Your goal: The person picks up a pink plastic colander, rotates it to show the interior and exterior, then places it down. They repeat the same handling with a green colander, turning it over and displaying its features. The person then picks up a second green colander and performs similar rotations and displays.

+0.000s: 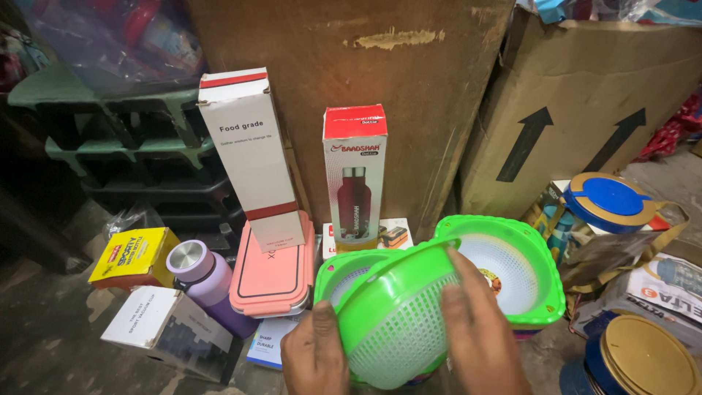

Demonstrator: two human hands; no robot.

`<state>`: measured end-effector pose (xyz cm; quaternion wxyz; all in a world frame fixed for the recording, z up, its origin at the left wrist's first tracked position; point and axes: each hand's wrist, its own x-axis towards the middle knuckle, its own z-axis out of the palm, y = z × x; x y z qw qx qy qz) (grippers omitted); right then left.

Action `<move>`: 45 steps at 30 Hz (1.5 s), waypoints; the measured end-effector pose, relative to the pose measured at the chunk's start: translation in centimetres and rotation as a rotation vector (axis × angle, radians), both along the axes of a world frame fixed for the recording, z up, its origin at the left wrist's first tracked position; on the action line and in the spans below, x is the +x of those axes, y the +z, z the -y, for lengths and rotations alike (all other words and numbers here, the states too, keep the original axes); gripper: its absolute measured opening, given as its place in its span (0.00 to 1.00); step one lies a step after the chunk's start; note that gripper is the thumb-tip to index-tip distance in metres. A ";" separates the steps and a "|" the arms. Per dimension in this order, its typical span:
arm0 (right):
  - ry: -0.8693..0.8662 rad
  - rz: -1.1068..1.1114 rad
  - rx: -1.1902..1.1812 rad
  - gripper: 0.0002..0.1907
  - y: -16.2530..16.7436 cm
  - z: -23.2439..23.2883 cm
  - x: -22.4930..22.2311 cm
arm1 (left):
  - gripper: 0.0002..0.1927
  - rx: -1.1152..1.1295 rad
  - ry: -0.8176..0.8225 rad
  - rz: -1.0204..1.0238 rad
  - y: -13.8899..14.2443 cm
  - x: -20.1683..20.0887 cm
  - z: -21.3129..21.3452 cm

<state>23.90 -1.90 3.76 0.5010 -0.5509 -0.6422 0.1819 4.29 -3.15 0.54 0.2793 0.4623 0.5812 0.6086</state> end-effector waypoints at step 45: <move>0.038 0.369 0.234 0.46 2.4 0.2 -1.0 | 0.17 0.044 -0.044 -0.022 0.5 1.3 -0.2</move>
